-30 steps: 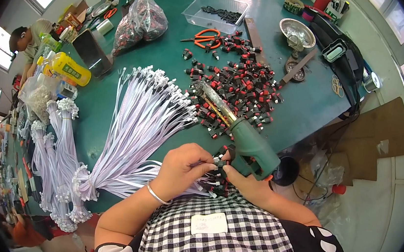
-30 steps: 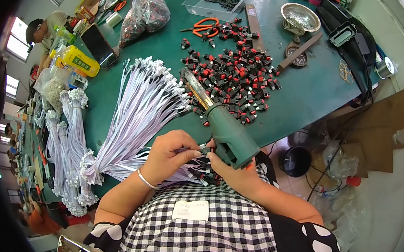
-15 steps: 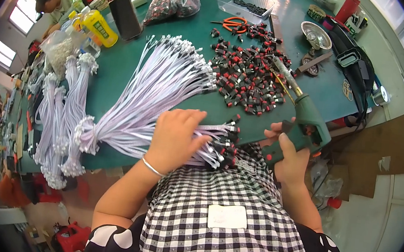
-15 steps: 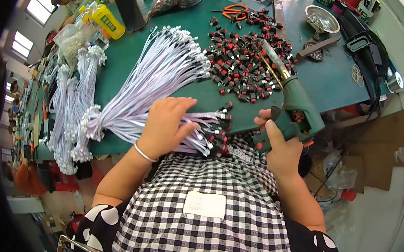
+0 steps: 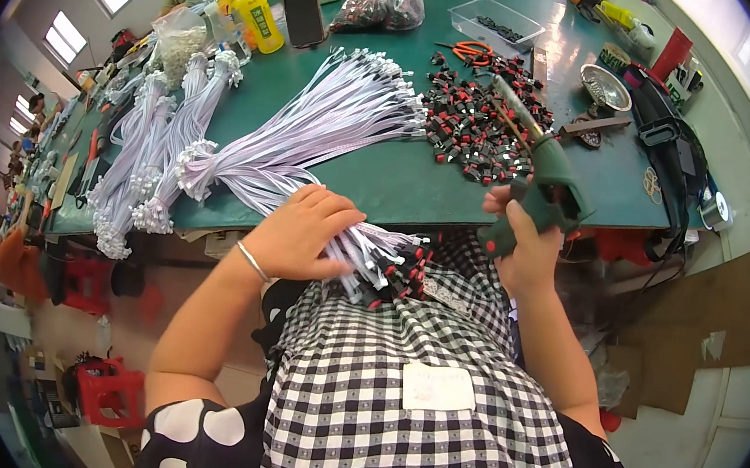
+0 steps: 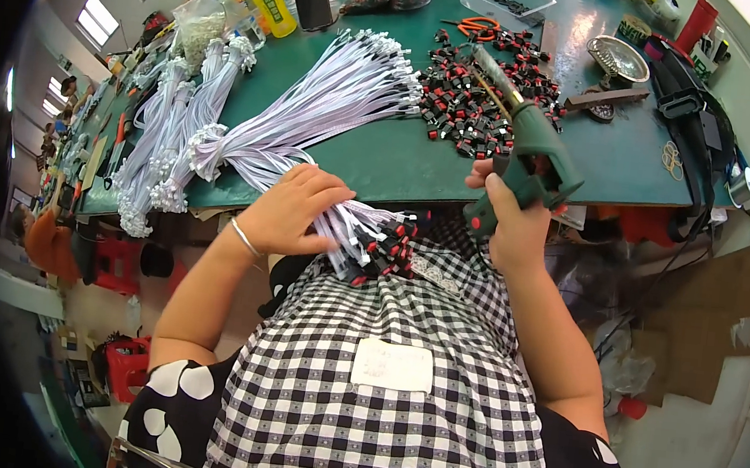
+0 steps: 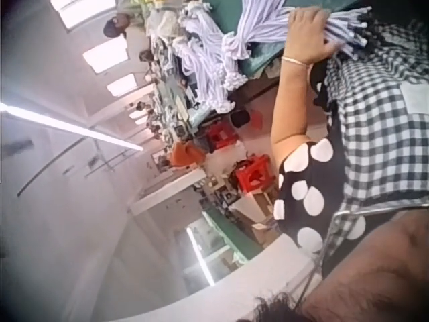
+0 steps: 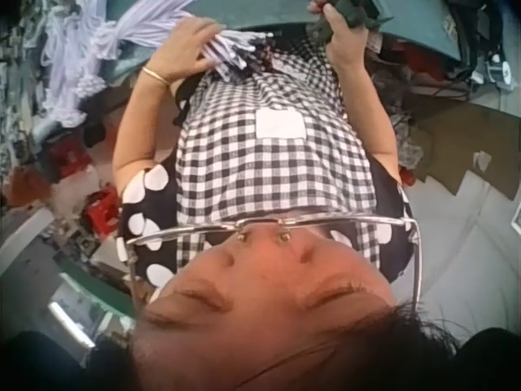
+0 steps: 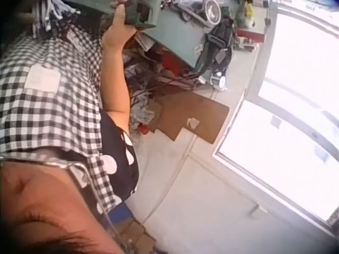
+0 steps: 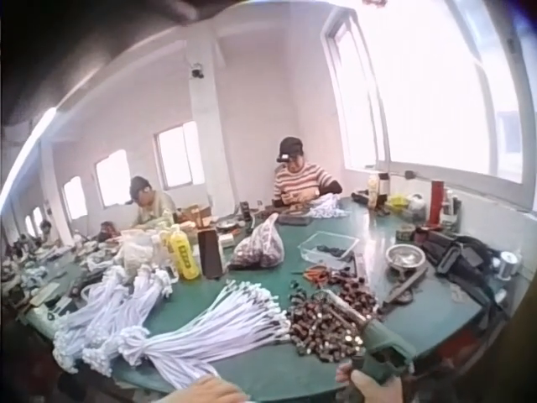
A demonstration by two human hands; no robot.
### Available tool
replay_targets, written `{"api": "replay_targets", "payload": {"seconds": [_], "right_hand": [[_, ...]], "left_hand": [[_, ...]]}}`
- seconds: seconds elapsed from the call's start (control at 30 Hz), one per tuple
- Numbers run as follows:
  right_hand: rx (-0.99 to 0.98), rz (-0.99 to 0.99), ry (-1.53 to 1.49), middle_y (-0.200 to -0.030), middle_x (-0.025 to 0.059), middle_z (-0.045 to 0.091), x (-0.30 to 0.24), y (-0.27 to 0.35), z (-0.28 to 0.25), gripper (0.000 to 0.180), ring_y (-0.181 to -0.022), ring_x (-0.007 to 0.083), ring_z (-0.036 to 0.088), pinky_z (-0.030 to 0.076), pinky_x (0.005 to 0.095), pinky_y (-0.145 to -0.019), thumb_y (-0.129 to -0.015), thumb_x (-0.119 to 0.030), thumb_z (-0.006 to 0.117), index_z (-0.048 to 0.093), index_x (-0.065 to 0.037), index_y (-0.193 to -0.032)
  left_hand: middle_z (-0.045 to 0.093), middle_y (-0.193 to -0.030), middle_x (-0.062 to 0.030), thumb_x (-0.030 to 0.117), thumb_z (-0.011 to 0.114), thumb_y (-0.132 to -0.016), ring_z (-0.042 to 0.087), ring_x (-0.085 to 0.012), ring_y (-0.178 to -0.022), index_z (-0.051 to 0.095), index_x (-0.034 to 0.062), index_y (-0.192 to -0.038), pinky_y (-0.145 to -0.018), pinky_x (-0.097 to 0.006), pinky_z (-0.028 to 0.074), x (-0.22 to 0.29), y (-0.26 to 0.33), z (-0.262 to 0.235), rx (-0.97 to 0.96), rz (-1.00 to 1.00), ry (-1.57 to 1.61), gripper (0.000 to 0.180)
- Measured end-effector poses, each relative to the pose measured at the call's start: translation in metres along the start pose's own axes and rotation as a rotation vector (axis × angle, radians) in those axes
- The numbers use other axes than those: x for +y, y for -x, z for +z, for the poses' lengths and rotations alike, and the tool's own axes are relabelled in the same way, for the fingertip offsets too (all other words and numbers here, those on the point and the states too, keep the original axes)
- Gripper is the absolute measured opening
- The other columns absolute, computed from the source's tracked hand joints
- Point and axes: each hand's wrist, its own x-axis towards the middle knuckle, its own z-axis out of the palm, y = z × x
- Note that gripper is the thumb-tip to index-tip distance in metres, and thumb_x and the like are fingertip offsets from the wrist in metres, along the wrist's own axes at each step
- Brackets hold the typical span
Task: The person applies heat-shrink tubing to wiring connections for small LED modules using a handheld heat gun.
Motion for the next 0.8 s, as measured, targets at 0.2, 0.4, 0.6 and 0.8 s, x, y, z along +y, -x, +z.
{"api": "replay_targets", "payload": {"seconds": [0.2,0.4,0.6,0.8], "right_hand": [[-0.011,-0.024,-0.104,-0.097,0.0155,0.056,0.003,-0.007,-0.012,0.046,-0.082,0.0217,0.059,0.045,0.0403,-0.084,-0.081,-0.001,0.052,0.034,-0.002,-0.123],[-0.014,0.083,-0.096,-0.097,0.0153,0.056,0.011,-0.014,-0.019,0.044,-0.080,0.0204,0.060,0.046,0.0413,-0.084,-0.080,-0.001,0.053,0.036,-0.002,-0.121],[-0.056,0.135,-0.129,-0.093,0.0145,0.056,0.008,-0.023,-0.023,0.043,-0.077,0.0194,0.060,0.045,0.0426,-0.087,-0.080,-0.002,0.053,0.035,-0.002,-0.119],[-0.067,0.141,-0.237,-0.090,0.0140,0.057,0.010,-0.027,-0.028,0.040,-0.075,0.0189,0.060,0.044,0.0440,-0.089,-0.080,-0.002,0.053,0.036,-0.002,-0.116]], "left_hand": [[0.041,-0.128,-0.0056,0.054,0.069,-0.048,0.031,-0.0243,-0.124,0.032,0.0119,-0.132,-0.104,-0.043,0.018,-0.019,0.009,-0.004,-0.178,0.152,-0.049,0.101],[0.050,-0.107,-0.0028,0.019,0.064,-0.066,0.047,-0.0209,-0.106,0.051,0.0166,-0.112,-0.096,-0.040,0.032,-0.040,0.010,0.033,0.179,0.188,-0.363,0.048],[0.053,-0.087,-0.0032,0.012,0.061,-0.067,0.052,-0.0205,-0.083,0.058,0.0124,-0.094,-0.084,-0.036,0.036,-0.027,0.007,0.031,0.264,0.041,-0.164,0.028],[0.054,-0.077,-0.0036,0.011,0.060,-0.066,0.053,-0.0222,-0.074,0.056,0.0111,-0.080,-0.075,-0.034,0.038,-0.015,0.005,-0.021,0.210,-0.020,-0.099,0.014]]}}
